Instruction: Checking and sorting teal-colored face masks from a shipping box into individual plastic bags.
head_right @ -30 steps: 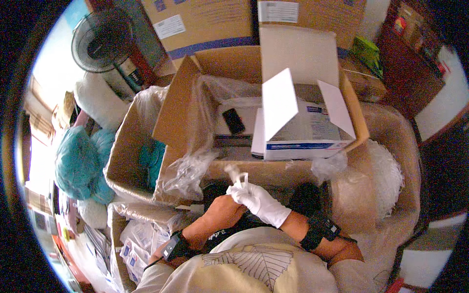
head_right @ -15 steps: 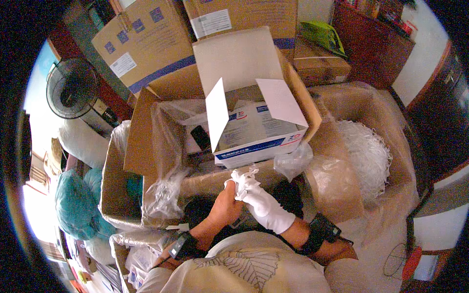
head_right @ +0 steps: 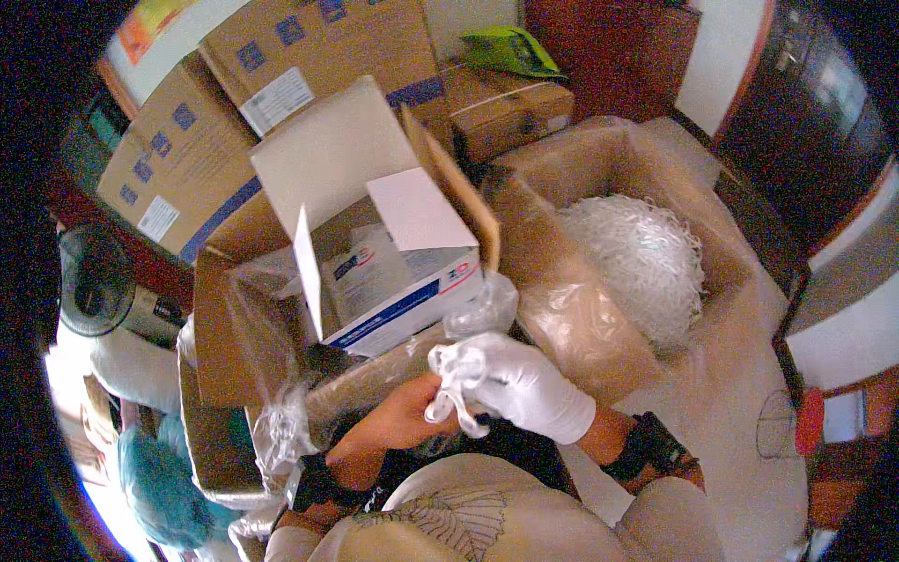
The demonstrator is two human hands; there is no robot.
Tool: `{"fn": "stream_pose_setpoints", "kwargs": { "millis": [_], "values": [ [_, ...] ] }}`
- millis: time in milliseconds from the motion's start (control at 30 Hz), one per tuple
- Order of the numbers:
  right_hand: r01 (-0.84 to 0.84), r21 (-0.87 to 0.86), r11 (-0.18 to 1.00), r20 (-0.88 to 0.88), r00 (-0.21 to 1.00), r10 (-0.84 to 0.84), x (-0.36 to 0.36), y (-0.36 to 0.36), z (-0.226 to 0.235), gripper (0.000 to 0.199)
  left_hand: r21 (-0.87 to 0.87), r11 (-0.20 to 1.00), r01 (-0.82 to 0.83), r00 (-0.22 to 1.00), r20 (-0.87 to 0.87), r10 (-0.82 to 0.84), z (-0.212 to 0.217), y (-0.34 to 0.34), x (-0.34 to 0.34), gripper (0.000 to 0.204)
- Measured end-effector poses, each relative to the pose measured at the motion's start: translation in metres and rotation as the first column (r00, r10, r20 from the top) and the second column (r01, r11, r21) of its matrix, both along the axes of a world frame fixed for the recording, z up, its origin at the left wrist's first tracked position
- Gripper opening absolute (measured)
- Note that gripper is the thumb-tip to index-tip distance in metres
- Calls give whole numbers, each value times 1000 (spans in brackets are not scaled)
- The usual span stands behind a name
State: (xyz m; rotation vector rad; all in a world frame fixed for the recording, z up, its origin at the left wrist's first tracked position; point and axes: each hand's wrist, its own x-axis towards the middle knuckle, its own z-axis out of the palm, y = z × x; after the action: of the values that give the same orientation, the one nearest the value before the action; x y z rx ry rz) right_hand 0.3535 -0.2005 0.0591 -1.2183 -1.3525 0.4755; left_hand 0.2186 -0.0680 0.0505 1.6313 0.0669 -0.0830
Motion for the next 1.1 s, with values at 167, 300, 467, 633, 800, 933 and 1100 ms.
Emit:
{"fn": "stream_pose_setpoints", "kwargs": {
  "millis": [167, 300, 467, 633, 800, 933, 1100],
  "values": [
    [135, -266, 955, -448, 859, -246, 25, -28, 29, 15, -493, 870, -16, 999, 22, 31, 9, -2, 37, 39],
    [359, -101, 928, -683, 653, -327, 75, -46, 25, 15, -468, 872, -143, 924, 252, 287, 17, -10, 65, 38],
    [819, -149, 554, -30, 556, -831, 204, -99, -13, 16, -482, 805, -346, 889, 105, 445, -9, 10, 59, 32],
    [861, -506, -50, 838, 477, -265, 263, -168, -56, 30, 59, 793, -606, 787, 192, 587, -17, 52, 26, 22],
    [837, -318, 446, 501, 548, -670, 224, -94, -21, 24, 364, 574, -734, 676, 471, 566, -4, 87, -6, 27],
    [220, -429, 876, -135, 943, -304, 96, 32, 29, 23, 421, 487, -765, 642, 552, 531, -6, 94, -19, 35],
    [123, -218, 968, 515, 857, 7, 12, 153, -1, 27, 322, 411, -853, 514, 652, 557, -10, 96, -30, 42]
  ]
}}
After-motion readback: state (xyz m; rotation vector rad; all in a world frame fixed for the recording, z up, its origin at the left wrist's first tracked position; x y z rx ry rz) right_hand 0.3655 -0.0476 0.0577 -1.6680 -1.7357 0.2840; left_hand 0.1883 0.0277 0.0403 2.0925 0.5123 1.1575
